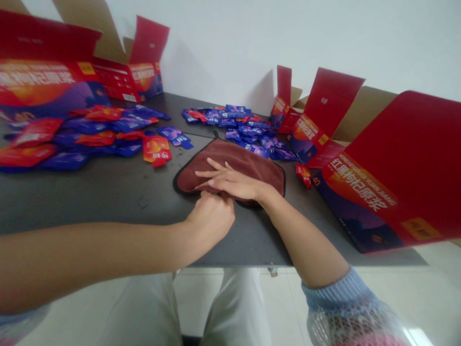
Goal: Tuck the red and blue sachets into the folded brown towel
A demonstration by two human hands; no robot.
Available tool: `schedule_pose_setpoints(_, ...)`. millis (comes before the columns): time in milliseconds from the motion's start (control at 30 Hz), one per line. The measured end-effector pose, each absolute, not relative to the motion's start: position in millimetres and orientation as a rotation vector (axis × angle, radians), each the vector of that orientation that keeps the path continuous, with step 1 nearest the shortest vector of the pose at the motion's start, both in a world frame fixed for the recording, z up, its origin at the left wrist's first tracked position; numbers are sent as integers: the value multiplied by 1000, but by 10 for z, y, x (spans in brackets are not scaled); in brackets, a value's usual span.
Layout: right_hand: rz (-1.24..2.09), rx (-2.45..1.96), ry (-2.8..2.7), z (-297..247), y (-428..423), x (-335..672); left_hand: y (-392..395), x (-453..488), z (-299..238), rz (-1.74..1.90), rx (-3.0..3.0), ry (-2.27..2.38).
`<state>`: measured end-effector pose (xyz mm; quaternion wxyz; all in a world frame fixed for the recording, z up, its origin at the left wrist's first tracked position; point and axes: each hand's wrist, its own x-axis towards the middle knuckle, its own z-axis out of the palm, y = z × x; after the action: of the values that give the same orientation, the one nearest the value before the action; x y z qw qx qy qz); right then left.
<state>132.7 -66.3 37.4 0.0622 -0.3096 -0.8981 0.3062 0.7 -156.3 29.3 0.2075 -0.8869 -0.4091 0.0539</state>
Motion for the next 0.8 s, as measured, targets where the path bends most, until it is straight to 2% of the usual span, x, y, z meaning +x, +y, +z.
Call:
schedule_pose_setpoints(233, 854, -988, -2687, 473, -687, 1382, -1560, 14, 286, 174, -2503, -1148)
schedule_pose_setpoints(633, 373, -1223, -2618, 419, -750, 1444, -1556, 10, 288, 168, -2527, -1114)
schedule_pose_setpoints(800, 383, -1373, -2564, 348, -692, 1482, -1558, 46, 265, 205, -2506, -1127)
